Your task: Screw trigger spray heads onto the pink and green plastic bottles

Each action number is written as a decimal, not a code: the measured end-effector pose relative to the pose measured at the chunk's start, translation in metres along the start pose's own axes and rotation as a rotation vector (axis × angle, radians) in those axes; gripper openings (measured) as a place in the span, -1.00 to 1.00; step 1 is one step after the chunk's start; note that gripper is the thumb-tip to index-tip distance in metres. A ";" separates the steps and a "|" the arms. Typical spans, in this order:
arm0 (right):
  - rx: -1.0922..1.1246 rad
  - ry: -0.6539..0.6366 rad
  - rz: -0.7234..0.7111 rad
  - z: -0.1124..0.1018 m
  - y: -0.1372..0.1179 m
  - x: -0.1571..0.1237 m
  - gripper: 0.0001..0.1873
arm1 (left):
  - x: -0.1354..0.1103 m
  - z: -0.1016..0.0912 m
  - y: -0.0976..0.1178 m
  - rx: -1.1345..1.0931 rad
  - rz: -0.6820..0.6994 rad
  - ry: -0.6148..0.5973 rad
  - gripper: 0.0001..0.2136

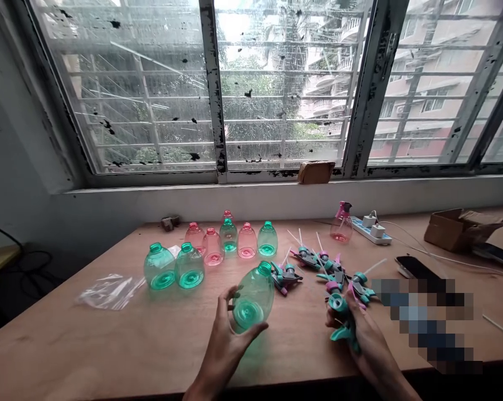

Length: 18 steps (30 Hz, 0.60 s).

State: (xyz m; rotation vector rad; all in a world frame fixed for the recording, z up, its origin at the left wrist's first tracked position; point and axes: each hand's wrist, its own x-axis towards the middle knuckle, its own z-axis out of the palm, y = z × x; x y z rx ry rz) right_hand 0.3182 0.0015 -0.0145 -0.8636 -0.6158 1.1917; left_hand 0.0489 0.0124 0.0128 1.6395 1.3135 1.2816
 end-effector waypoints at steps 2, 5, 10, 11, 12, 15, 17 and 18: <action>-0.007 -0.001 0.000 0.003 -0.003 0.000 -0.70 | 0.000 -0.001 0.000 -0.007 -0.001 0.021 -0.35; 0.008 -0.043 -0.010 0.004 -0.005 0.001 -0.67 | -0.001 -0.001 -0.001 -0.030 0.015 0.017 -0.37; -0.096 -0.115 -0.012 -0.002 0.002 0.003 -0.64 | -0.003 0.003 0.002 -0.124 -0.050 0.023 -0.37; -0.118 -0.111 -0.016 -0.003 0.003 0.003 -0.63 | -0.003 0.003 0.003 -0.145 -0.075 0.044 -0.37; -0.128 -0.102 -0.023 -0.003 0.004 0.004 -0.62 | -0.003 0.003 0.005 -0.160 -0.099 0.067 -0.37; -0.133 -0.073 -0.046 -0.001 0.003 0.003 -0.61 | -0.003 0.001 0.008 -0.165 -0.133 0.113 -0.42; -0.156 -0.082 -0.062 0.002 0.002 0.002 -0.64 | -0.003 -0.002 0.008 -0.165 -0.138 0.122 -0.48; -0.172 -0.089 -0.068 0.003 0.001 0.001 -0.66 | -0.003 -0.003 0.008 -0.164 -0.137 0.124 -0.50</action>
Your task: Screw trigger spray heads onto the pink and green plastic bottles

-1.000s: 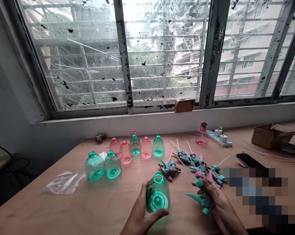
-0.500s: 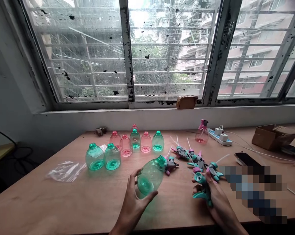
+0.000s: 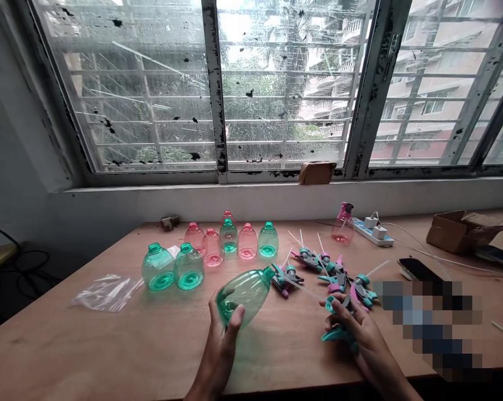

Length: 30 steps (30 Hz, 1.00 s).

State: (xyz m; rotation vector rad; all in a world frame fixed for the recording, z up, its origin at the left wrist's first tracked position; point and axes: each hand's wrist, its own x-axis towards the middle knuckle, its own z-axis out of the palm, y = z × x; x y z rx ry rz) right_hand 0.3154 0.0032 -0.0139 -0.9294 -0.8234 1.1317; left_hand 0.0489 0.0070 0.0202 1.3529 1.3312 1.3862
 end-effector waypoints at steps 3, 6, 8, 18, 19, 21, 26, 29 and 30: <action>-0.032 -0.010 -0.003 0.002 -0.001 -0.002 -0.68 | -0.001 -0.002 0.000 0.011 0.004 0.004 -0.49; -0.050 -0.024 0.011 0.002 0.001 -0.003 -0.64 | -0.003 -0.001 0.004 -0.014 -0.014 0.032 -0.45; -0.058 -0.044 0.025 0.000 0.003 -0.002 -0.62 | -0.005 0.000 0.007 -0.053 -0.022 0.041 -0.41; -0.101 -0.144 0.095 0.006 0.005 -0.014 -0.57 | -0.004 -0.001 0.009 0.006 0.052 -0.137 -0.28; -0.083 -0.174 0.121 0.009 0.006 -0.017 -0.56 | -0.003 -0.001 0.009 0.051 0.064 -0.191 -0.30; -0.059 -0.231 0.168 0.016 0.010 -0.022 -0.54 | -0.002 -0.001 0.009 0.134 0.081 -0.296 -0.35; -0.011 -0.221 0.140 0.029 0.013 -0.018 -0.54 | 0.001 -0.002 0.002 0.145 0.039 -0.333 -0.33; -0.068 -0.211 0.086 0.029 0.009 -0.012 -0.49 | 0.001 -0.001 -0.002 0.132 0.097 -0.290 -0.29; -0.086 -0.212 0.086 0.028 0.008 -0.011 -0.48 | 0.000 0.000 -0.003 0.134 0.119 -0.300 -0.30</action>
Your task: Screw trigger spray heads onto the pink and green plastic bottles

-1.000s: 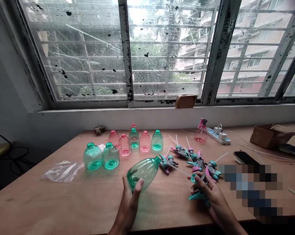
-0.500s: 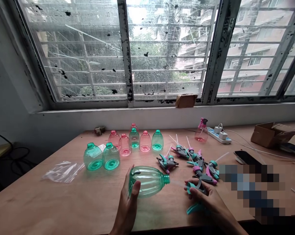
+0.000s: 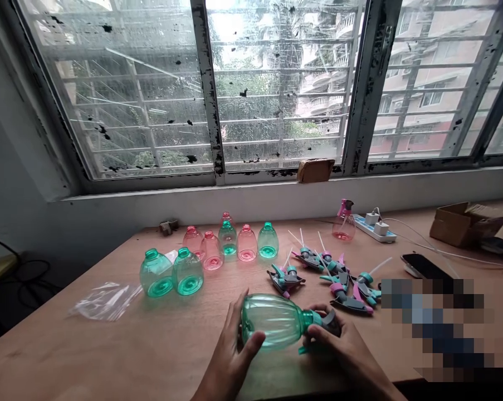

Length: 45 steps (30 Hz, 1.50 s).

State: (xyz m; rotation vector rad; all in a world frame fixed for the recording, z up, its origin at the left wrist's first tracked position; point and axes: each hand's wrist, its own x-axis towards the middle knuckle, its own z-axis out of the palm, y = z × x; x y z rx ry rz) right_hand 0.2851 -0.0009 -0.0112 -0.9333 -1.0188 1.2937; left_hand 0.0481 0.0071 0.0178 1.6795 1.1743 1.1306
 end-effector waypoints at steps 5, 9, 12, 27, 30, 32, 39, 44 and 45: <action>-0.060 -0.004 -0.018 -0.006 0.001 -0.003 -0.53 | -0.005 0.003 0.000 -0.017 0.100 -0.093 -0.31; -0.067 -0.011 -0.010 -0.007 0.003 -0.004 -0.53 | -0.009 0.002 -0.003 0.069 0.183 -0.134 -0.09; -0.037 -0.027 0.014 -0.007 0.004 -0.005 -0.54 | -0.007 -0.001 -0.008 0.148 0.191 -0.232 -0.06; -0.056 -0.020 -0.003 -0.007 0.004 -0.006 -0.53 | -0.010 0.002 -0.006 -0.012 0.127 -0.119 -0.21; -0.043 -0.018 0.009 -0.005 0.004 -0.007 -0.54 | -0.006 0.000 -0.006 0.008 0.087 -0.074 -0.28; -0.044 -0.018 0.012 -0.005 0.004 -0.007 -0.54 | -0.002 -0.001 -0.005 -0.013 0.045 -0.064 -0.31; -0.033 -0.029 0.011 -0.004 0.006 -0.006 -0.54 | -0.002 0.002 0.001 -0.075 -0.031 -0.057 -0.31; -0.027 -0.012 0.005 -0.002 0.004 -0.007 -0.55 | -0.006 0.004 -0.008 -0.121 0.030 -0.093 -0.26; -0.031 -0.008 0.003 -0.002 0.003 -0.007 -0.55 | -0.006 0.004 -0.009 -0.101 0.059 -0.106 -0.27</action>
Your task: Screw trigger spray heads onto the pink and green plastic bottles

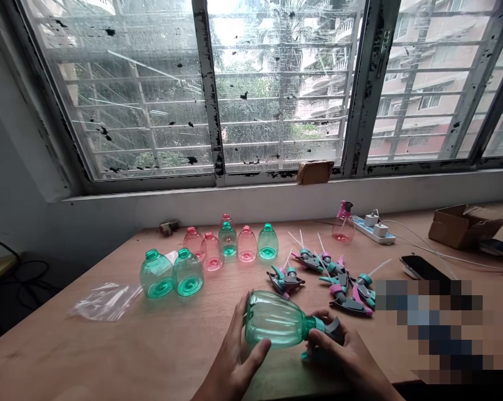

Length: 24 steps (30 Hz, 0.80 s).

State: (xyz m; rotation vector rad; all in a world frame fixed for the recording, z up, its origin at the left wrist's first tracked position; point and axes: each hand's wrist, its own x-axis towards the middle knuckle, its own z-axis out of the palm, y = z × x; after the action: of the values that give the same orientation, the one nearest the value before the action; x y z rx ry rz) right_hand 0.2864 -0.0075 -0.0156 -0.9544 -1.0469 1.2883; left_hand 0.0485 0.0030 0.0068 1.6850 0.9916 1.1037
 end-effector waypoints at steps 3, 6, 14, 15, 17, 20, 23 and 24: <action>-0.003 0.001 0.004 -0.001 -0.002 0.000 -0.55 | 0.000 -0.002 -0.001 0.099 0.053 -0.034 -0.30; 0.007 0.000 0.021 -0.001 -0.003 0.000 -0.55 | 0.000 -0.005 0.001 0.214 0.067 -0.066 -0.28; -0.028 -0.020 -0.001 -0.001 -0.001 0.000 -0.56 | -0.001 -0.004 0.002 0.146 0.006 0.008 -0.17; -0.027 -0.023 0.000 -0.002 -0.001 0.000 -0.55 | -0.001 -0.005 0.003 0.126 0.013 0.012 -0.20; -0.016 -0.025 0.006 -0.004 0.001 0.001 -0.54 | 0.000 -0.006 0.006 0.156 0.039 0.011 -0.26; 0.015 -0.019 0.016 -0.005 0.002 0.002 -0.53 | 0.002 -0.007 0.008 0.236 0.041 0.002 -0.29; 0.032 -0.005 0.012 -0.006 0.001 0.002 -0.55 | 0.003 -0.006 0.006 0.230 0.049 -0.042 -0.28; 0.036 -0.001 0.007 -0.006 0.000 0.002 -0.55 | 0.003 -0.006 0.004 0.230 0.062 -0.053 -0.27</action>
State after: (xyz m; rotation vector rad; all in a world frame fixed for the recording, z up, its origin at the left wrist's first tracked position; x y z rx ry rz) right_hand 0.2915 -0.0048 -0.0174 -0.9309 -1.0186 1.3090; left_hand 0.0446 0.0059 0.0130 1.9304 1.0713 1.0097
